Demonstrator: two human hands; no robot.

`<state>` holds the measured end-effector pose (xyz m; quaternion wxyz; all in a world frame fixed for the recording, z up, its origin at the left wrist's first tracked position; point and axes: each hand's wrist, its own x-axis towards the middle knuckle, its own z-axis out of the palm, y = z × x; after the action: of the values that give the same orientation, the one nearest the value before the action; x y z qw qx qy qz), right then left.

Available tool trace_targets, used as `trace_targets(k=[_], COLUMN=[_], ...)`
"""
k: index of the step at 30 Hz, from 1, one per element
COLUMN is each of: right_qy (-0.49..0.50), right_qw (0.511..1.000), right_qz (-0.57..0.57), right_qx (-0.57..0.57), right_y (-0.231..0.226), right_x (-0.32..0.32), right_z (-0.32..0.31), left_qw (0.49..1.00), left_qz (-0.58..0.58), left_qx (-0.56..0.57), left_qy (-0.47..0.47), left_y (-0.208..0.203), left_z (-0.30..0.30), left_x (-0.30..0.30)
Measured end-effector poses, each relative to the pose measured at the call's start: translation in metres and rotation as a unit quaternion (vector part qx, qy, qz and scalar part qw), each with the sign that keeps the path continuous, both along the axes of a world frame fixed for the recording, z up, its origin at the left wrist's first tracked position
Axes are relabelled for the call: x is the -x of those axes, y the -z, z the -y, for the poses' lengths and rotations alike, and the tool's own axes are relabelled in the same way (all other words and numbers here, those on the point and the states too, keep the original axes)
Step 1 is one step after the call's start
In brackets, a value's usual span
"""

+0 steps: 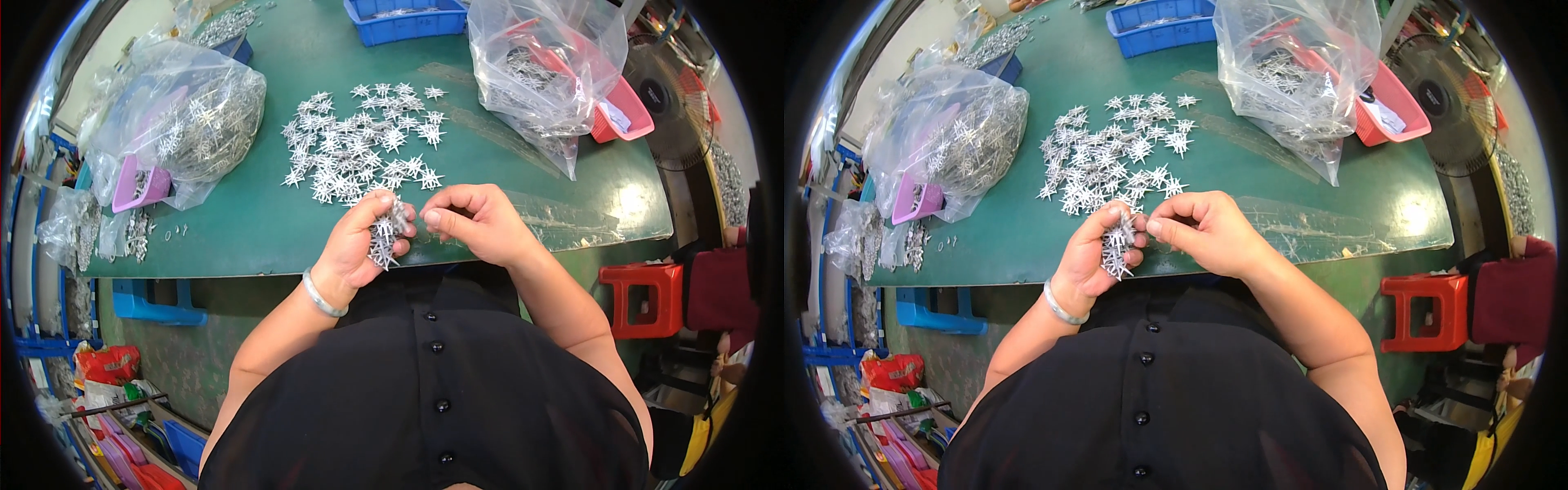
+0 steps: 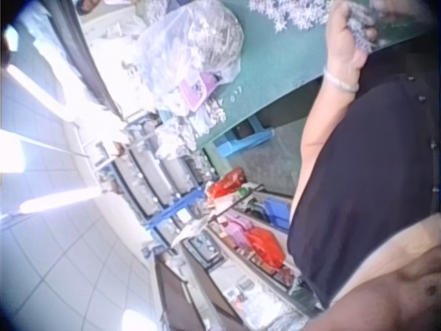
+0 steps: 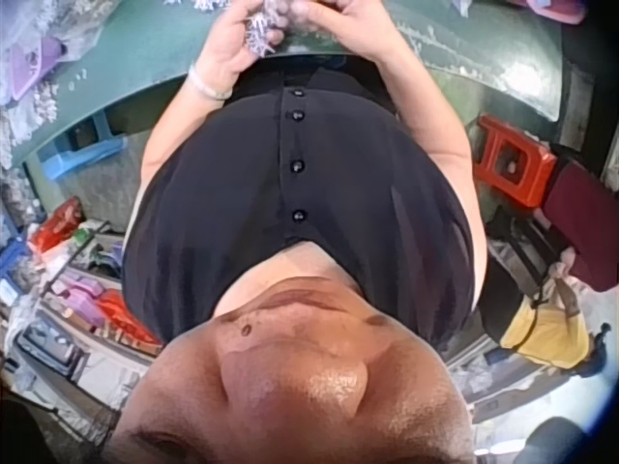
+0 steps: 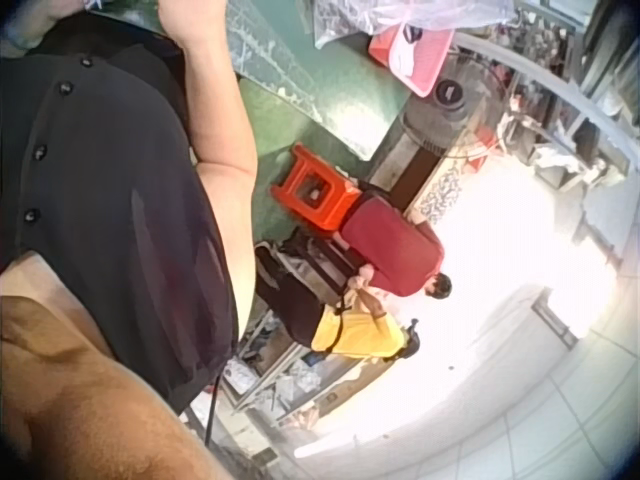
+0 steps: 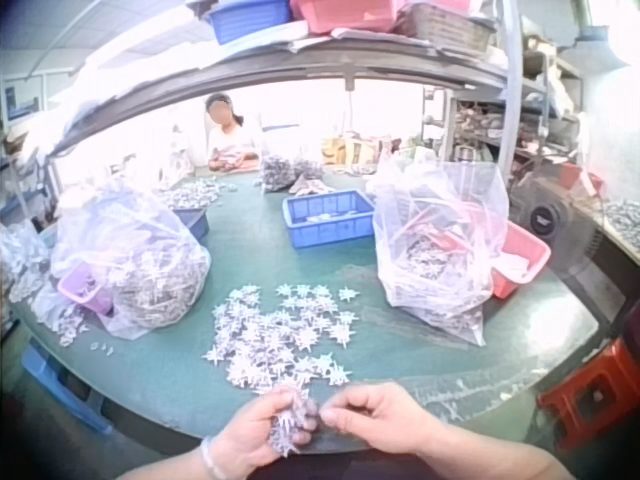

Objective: The person joins small metal components together by hand and later reaches out to adjust an electric fan.

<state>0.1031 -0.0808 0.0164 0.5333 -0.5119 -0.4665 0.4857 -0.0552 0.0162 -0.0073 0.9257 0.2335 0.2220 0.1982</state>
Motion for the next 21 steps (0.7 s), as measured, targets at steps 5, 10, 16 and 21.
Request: trace_targets(k=[5, 10, 16, 21], right_qy=[0.054, 0.061, -0.003, -0.015], right_qw=[0.945, 0.872, 0.822, 0.823], right_qz=[0.319, 0.478, 0.568, 0.565], right_qx=[-0.047, -0.087, 0.032, 0.053], right_y=[0.000, 0.015, 0.012, 0.013], right_x=[-0.022, -0.044, -0.033, -0.036], right_z=[-0.016, -0.047, -0.072, -0.076], left_qw=[1.000, 0.999, 1.000, 0.999], left_qz=[-0.010, -0.023, 0.002, 0.001], left_qx=[-0.024, -0.027, -0.013, -0.013], left_qy=[-0.007, -0.018, -0.018, -0.035], left_y=[0.003, 0.004, 0.006, 0.004], left_z=[-0.001, -0.001, -0.003, -0.004], left_x=[0.011, 0.011, 0.016, 0.017])
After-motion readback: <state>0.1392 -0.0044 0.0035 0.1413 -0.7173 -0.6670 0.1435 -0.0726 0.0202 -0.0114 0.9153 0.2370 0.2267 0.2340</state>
